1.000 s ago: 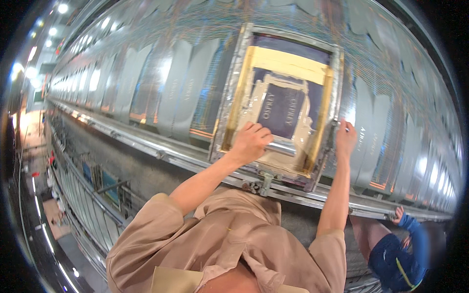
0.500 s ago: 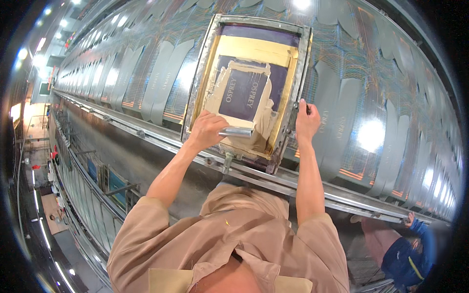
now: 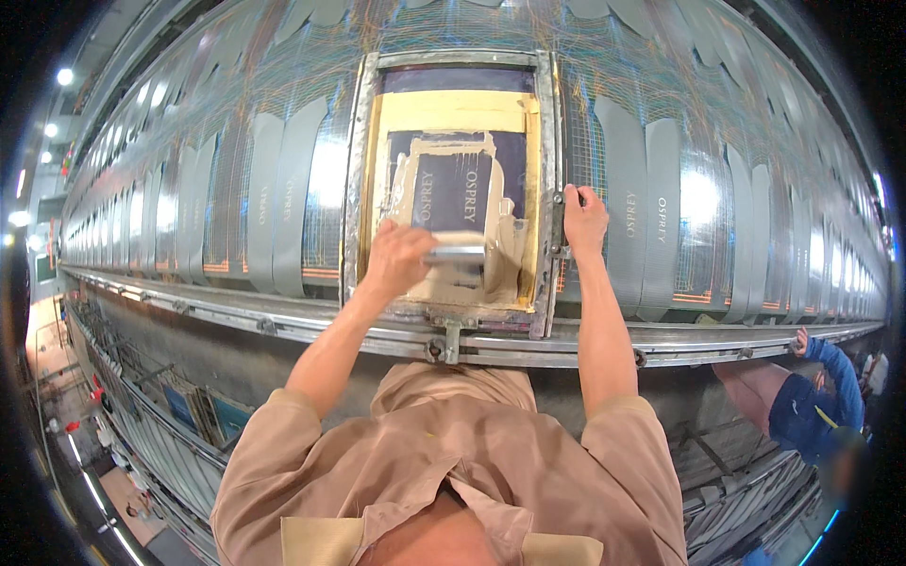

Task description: The person uses a squeegee to spread a thick beige paste across a screen printing frame labeled 'OSPREY'. The person repeatedly pulls the paste from the bottom to the top of the frame, smoothing the surface in a repetitive motion.

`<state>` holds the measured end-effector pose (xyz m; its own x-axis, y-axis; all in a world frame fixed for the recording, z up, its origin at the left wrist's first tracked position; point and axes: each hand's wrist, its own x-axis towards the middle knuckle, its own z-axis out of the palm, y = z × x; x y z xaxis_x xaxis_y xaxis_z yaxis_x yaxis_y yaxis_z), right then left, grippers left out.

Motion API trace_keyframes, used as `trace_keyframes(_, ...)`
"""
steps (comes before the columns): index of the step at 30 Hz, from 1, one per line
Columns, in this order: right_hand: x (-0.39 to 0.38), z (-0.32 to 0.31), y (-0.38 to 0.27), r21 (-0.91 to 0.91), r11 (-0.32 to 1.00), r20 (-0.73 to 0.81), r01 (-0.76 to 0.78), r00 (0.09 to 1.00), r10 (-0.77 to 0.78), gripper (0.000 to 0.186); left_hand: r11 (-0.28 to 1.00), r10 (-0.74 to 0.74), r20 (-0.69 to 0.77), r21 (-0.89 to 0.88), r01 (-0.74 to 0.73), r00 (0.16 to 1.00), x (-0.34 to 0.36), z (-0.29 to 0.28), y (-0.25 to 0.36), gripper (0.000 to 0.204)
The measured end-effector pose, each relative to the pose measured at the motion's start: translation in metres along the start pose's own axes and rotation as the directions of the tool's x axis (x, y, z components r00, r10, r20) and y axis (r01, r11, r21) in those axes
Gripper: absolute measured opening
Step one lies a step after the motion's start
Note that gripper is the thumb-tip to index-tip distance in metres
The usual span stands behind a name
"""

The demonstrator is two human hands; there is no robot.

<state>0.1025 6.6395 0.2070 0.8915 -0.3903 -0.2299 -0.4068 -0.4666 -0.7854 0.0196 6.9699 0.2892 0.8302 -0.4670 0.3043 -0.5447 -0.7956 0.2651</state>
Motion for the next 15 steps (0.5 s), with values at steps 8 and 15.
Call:
trace_keyframes(8, 0.025, -0.003, -0.147, 0.132, 0.779, 0.328, 0.613, 0.715, -0.618, 0.045, 0.999, 0.005, 0.095, -0.051, 0.000, 0.995, 0.153, 0.001, -0.096, 0.011)
trace_keyframes(15, 0.039, 0.069, -0.168, -0.249, 0.562, 0.587, 0.789, 0.584, -0.560, 0.019, 0.993, -0.051, 0.148, -0.100, 0.066, 0.988, 0.164, 0.020, -0.109, 0.008)
